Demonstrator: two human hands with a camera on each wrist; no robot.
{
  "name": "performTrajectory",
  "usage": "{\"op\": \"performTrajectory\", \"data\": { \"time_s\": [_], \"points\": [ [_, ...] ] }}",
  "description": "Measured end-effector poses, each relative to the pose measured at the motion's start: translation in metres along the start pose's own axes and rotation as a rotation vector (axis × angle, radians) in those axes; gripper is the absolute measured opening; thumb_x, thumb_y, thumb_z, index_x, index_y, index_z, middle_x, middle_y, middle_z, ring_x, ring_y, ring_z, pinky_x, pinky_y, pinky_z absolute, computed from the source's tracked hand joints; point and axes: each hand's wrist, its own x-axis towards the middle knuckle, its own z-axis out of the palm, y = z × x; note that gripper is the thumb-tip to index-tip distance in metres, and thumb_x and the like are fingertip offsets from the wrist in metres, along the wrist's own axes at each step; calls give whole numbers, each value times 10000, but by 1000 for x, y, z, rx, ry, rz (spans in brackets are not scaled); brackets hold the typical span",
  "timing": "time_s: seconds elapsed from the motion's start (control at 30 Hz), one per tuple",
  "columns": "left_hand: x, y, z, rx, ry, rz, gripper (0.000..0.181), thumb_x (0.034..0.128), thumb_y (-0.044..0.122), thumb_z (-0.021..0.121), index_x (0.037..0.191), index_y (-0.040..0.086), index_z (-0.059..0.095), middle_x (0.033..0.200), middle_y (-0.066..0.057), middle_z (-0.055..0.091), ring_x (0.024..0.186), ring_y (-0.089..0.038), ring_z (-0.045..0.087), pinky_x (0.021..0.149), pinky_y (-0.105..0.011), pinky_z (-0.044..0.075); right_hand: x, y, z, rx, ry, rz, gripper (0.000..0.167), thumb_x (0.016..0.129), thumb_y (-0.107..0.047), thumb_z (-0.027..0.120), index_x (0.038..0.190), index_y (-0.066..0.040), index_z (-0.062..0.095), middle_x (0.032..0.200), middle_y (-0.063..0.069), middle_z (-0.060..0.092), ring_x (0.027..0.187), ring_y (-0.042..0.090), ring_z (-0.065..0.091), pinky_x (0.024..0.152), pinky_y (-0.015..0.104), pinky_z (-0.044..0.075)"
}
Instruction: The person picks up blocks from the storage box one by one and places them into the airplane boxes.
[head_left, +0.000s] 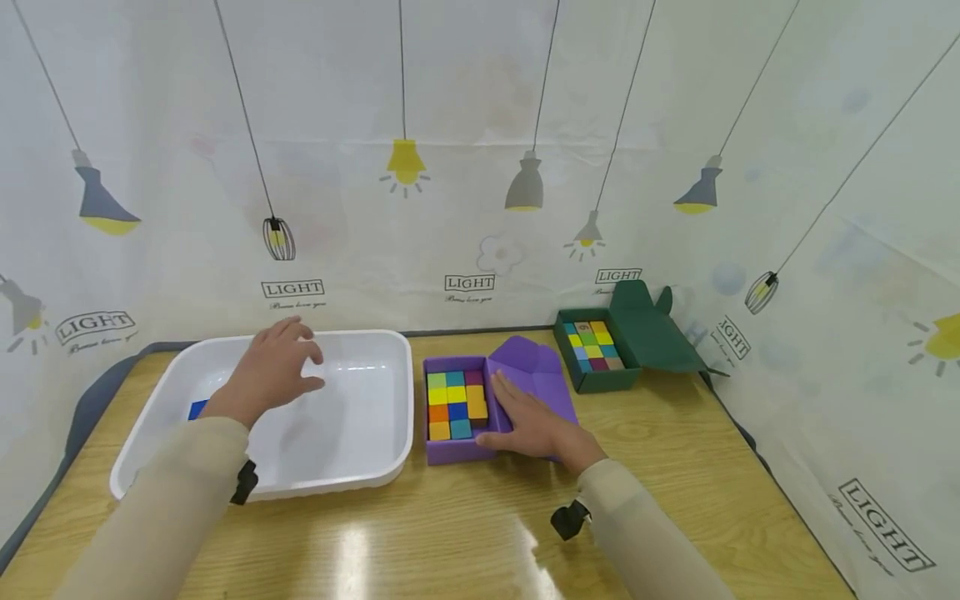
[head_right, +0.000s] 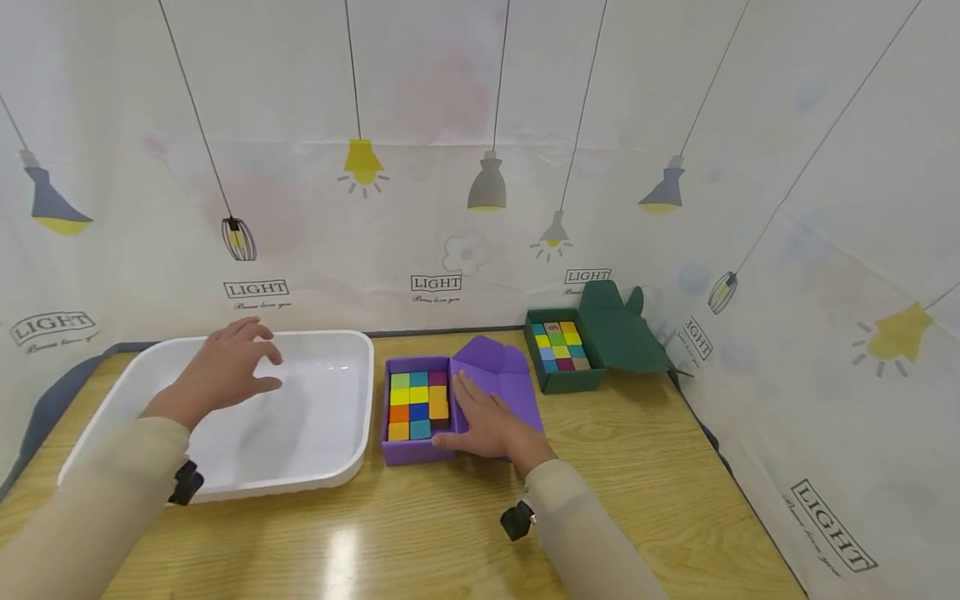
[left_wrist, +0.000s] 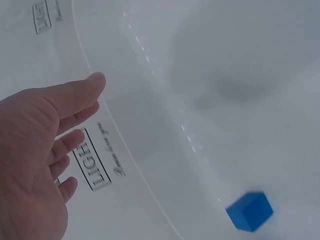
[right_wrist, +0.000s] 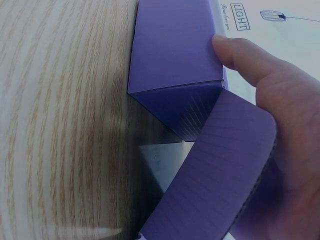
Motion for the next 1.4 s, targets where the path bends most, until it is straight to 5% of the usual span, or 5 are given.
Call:
{"op": "performTrajectory", "data": {
  "time_s": [0.27, 0.43, 0.67, 1.03, 1.4],
  "points": [
    [-33, -70, -2, 129, 29, -130, 365, 732, 224, 845, 1026, 44, 726, 1301, -295, 507, 1341, -521, 268, 1118, -709, 196, 0, 1, 1, 2, -1, -3, 1049, 857, -624, 597, 1573, -159, -12, 1662, 30, -50, 1546, 222, 28, 1255, 464, 148],
    [-49, -94, 1, 173, -9, -187, 396, 715, 224, 852, 1032, 21, 732, 1277, -329, 506, 1286, -523, 289, 1099, -724, 205, 0, 2, 1, -13, 1, -7, 1051, 857, -633, 591, 1572, -151, -9, 1662, 37, -47, 1546, 221, 31, 1255, 457, 151],
    [-63, -107, 12, 189, -57, -221, 449, 679, 225, 877, 1049, 17, 732, 1302, -358, 480, 1295, -563, 257, 1114, -720, 163, 0, 1, 0, -21, -4, -1, 1051, 856, -643, 585, 1572, -157, -12, 1661, 26, -47, 1546, 215, 30, 1255, 453, 151],
    [-68, -117, 36, 285, 9, -208, 466, 621, 224, 910, 1007, 22, 744, 1292, -348, 504, 1286, -551, 292, 1103, -714, 230, -1, 0, -1, -27, 6, -14, 1045, 865, -627, 586, 1572, -121, 6, 1663, 65, -26, 1545, 248, 52, 1249, 472, 171],
    [-67, -115, 39, 277, 26, -221, 325, 637, 157, 893, 877, -2, 743, 1207, -354, 540, 1276, -560, 309, 1094, -717, 241, 0, 1, 0, -25, 0, -2, 1039, 866, -624, 588, 1573, -148, -6, 1663, 38, -41, 1546, 227, 33, 1254, 460, 151]
  ]
}}
